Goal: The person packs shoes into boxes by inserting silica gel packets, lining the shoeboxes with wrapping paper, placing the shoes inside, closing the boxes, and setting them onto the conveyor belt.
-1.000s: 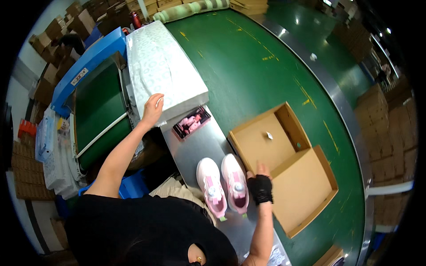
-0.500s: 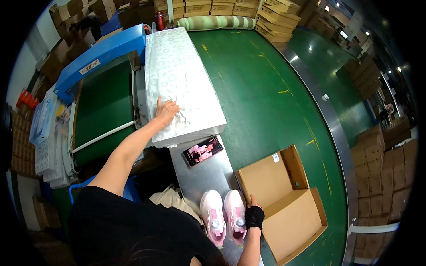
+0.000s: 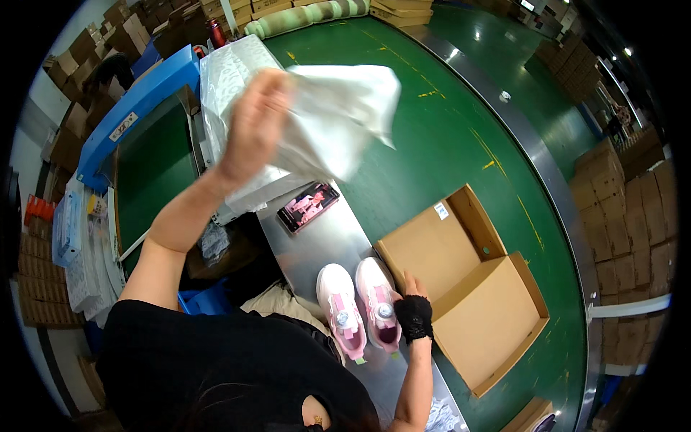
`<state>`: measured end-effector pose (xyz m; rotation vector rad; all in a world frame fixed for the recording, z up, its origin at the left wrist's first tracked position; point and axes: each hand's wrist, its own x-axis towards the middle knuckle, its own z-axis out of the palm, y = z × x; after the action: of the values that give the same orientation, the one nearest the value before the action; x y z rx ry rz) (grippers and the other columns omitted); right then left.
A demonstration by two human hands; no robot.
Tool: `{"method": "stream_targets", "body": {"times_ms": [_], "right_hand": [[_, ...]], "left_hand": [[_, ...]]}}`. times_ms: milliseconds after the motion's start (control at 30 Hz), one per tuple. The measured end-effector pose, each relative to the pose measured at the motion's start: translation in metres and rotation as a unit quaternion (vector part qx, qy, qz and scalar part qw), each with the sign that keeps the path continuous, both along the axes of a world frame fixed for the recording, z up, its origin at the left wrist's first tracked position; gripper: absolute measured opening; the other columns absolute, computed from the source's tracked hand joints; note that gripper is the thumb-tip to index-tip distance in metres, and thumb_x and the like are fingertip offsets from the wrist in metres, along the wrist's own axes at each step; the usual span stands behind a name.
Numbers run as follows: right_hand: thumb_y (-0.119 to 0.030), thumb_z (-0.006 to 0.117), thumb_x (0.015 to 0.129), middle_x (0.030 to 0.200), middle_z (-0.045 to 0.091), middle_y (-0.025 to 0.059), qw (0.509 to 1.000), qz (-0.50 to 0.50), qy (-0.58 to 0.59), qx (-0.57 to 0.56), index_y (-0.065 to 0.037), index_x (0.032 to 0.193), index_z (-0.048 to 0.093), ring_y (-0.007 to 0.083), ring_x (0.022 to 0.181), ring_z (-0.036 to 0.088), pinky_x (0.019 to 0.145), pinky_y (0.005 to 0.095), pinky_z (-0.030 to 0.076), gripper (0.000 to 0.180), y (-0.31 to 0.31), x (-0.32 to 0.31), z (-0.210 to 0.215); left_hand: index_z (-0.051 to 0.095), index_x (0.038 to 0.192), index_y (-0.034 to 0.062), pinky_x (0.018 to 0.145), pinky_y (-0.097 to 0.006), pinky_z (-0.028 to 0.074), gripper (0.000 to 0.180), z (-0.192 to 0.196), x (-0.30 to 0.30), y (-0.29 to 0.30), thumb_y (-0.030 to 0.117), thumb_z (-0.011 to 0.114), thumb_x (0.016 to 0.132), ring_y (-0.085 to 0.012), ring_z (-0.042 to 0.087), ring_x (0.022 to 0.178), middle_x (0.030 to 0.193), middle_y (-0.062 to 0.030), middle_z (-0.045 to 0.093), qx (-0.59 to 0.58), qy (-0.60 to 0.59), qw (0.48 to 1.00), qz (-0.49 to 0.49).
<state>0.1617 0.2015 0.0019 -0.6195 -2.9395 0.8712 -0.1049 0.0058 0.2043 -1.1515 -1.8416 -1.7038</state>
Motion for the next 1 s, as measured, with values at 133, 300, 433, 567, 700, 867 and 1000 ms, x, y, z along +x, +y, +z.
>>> {"method": "stream_targets", "body": {"times_ms": [133,300,433,567,700,867,1000], "right_hand": [[-0.025,0.073,0.065,0.122,0.044,0.0122,0.899,0.014,0.309,-0.308,-0.007,0.134,0.019,0.0214,0.091,0.052,0.072,0.0305,0.042,0.089,-0.039,-0.014,0.09],[-0.02,0.044,0.089,0.1,0.052,0.0033,0.716,-0.282,0.508,-0.387,-0.004,0.109,0.045,0.0126,0.084,0.053,0.07,0.0242,0.044,0.026,-0.014,0.029,0.101],[-0.024,0.051,0.086,0.074,0.054,0.0035,0.65,-0.494,0.521,-0.247,-0.004,0.104,0.049,0.0109,0.061,0.05,0.054,0.0213,0.042,0.027,0.056,0.115,0.072],[-0.017,0.06,0.079,0.071,0.056,0.0059,0.527,-0.621,0.558,-0.158,-0.005,0.1,0.047,0.0118,0.049,0.047,0.04,0.0224,0.039,0.028,0.114,0.23,0.01],[-0.017,0.061,0.079,0.066,0.054,0.0048,0.433,-0.759,0.482,-0.057,-0.007,0.094,0.047,0.0128,0.048,0.048,0.04,0.0231,0.039,0.023,0.098,0.328,-0.045],[-0.015,0.064,0.076,0.06,0.051,0.0037,0.388,-0.741,0.546,-0.036,-0.012,0.082,0.043,0.0147,0.042,0.047,0.035,0.0251,0.037,0.022,0.081,0.349,-0.077],[-0.024,0.068,0.073,0.061,0.051,0.0049,0.445,-0.74,0.471,-0.181,-0.006,0.088,0.047,0.0142,0.043,0.047,0.038,0.0241,0.039,0.032,0.06,0.342,-0.048]], "left_hand": [[0.043,0.087,0.0026,0.05,-0.026,0.034,0.008,-0.01,0.092,0.07,0.011,0.044,0.086,-0.0115,0.039,0.057,0.066,-0.0045,0.04,-0.059,-0.018,0.969,-0.24],[0.044,0.096,-0.0013,0.068,-0.036,0.042,0.028,-0.016,0.186,0.137,0.02,0.055,0.081,-0.029,0.051,0.082,0.082,-0.0165,0.047,-0.014,-0.15,0.886,-0.44],[0.046,0.107,0.0007,0.085,-0.048,0.034,0.048,-0.063,0.196,0.166,0.031,0.061,0.074,-0.0338,0.041,0.108,0.106,-0.0203,0.045,-0.068,0.237,0.924,-0.292],[0.05,0.11,0.0099,0.088,-0.061,0.024,0.049,-0.167,0.124,0.145,0.04,0.059,0.071,-0.0368,0.034,0.116,0.118,-0.0214,0.042,-0.351,0.229,0.886,-0.198],[0.047,0.116,0.0132,0.09,-0.063,0.02,0.054,-0.212,0.055,0.118,0.044,0.057,0.073,-0.0357,0.029,0.119,0.12,-0.0201,0.038,-0.527,0.229,0.816,-0.062],[0.022,0.132,0.0049,0.09,-0.061,0.024,0.095,-0.245,-0.048,0.13,0.065,0.054,0.066,-0.0368,0.027,0.122,0.134,-0.0235,0.022,-0.543,-0.07,0.836,0.018],[0.019,0.131,-0.0023,0.09,-0.058,0.027,0.112,-0.258,-0.049,0.17,0.073,0.056,0.057,-0.034,0.029,0.122,0.135,-0.0223,0.021,-0.405,-0.444,0.787,-0.141]]}}
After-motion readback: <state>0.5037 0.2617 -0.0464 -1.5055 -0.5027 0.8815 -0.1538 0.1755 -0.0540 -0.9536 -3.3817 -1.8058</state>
